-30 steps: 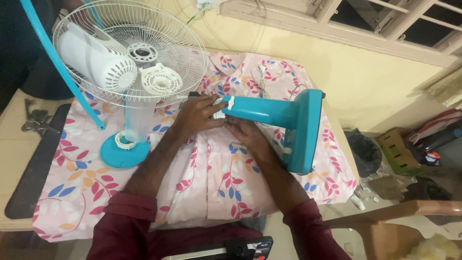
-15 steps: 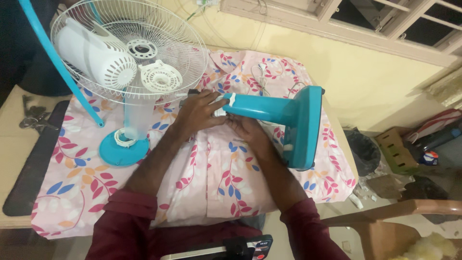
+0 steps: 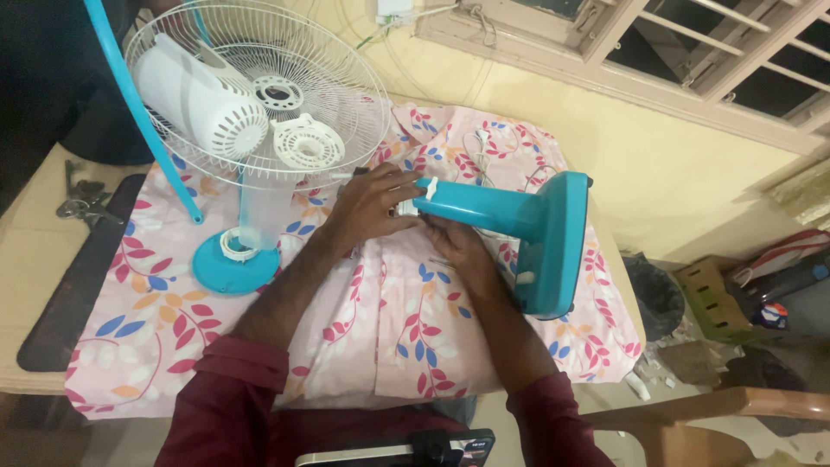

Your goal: The person uses a screwdriver to loosen and tighten screws on the motor housing of a disassembled pedestal fan. They repeatedly adjust the motor assembly and the fan neck, then remove the motor housing to expose internal components.

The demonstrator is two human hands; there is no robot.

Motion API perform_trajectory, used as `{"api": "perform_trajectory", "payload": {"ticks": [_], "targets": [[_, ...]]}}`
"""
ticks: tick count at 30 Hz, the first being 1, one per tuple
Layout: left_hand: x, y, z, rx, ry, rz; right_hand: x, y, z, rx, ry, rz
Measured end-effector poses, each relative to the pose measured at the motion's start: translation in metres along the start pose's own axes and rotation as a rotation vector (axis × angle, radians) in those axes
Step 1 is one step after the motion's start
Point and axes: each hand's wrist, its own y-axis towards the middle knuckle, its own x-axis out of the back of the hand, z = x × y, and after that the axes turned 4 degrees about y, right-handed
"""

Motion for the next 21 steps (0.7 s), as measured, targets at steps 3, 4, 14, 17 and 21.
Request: {"api": "perform_trajectory", "payload": {"ticks": [3, 4, 14, 17, 21], "targets": [[-0.001, 0.001, -0.002, -0.032, 0.033, -0.039, -0.008, -0.004, -0.001, 0.032, -0.004, -0.008], [-0.001, 0.002, -0.002, -0.028, 0.015, -0.024, -0.012, -0.005, 0.0, 0.042, 0.0, -0.014], [-0.001, 0.004, -0.004, 0.053, -0.05, 0.06, -0.083, -0.096, 0.003, 0.692, -0.949, 0.423], [0.0, 0.007, -0.006, 0.105, -0.056, 0.075, -0.11, -0.108, 0.01, 0.278, -0.255, 0.476], [-0.003, 0.007, -0.01, 0.127, 0.024, 0.078, -0.126, -0.112, 0.018, -0.031, 0.351, 0.365]]}}
